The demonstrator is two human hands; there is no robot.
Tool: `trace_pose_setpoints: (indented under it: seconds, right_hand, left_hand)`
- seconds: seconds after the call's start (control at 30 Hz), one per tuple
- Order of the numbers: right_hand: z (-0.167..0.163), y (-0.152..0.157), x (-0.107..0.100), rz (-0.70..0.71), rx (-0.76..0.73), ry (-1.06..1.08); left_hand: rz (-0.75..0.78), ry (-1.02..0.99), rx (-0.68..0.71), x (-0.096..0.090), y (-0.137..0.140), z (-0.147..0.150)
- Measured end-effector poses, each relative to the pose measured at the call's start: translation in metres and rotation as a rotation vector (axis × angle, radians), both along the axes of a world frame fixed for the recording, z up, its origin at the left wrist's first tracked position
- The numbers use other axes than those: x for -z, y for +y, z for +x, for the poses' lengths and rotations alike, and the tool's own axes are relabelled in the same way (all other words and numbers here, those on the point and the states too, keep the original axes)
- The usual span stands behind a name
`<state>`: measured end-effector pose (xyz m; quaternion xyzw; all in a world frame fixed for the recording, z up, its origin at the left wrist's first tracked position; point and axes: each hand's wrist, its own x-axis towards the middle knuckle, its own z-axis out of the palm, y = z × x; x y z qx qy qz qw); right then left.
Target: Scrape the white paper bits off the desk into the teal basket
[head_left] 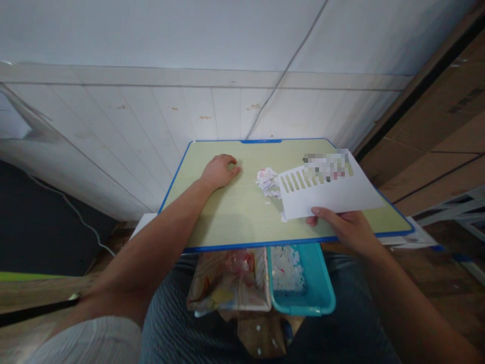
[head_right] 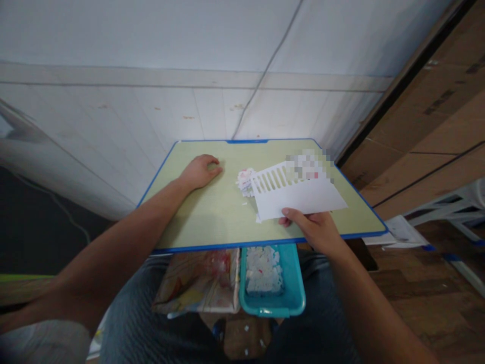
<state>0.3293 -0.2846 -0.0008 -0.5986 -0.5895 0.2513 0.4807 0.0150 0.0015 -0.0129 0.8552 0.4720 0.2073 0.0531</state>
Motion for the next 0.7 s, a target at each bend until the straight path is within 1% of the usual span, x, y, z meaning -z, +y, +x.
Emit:
trace_pose_setpoints:
  seconds: [0.1,0.27,0.43,0.57,0.7]
  right_hand:
    - [0.000,0.002,0.001,0.005,0.032,-0.005]
    - [-0.002,0.011,0.006,-0.011,0.042,-0.049]
    - [-0.005,0.013,0.006,0.029,0.103,-0.025]
    - [-0.008,0.003,0.004,-0.003,0.041,0.028]
    - [-0.008,-0.002,0.000,-0.039,-0.008,0.011]
  left_hand:
    - [-0.003,0.007,0.002,-0.001,0.000,0.000]
    - [-0.007,0.004,0.003,0.000,0.001,-0.001]
    - [-0.018,-0.013,0.005,0.000,0.001,-0.001]
    - [-0.012,-0.015,0.008,0.000,0.002,-0.002]
    - [-0.018,-0.011,0.010,0.000,0.002,-0.001]
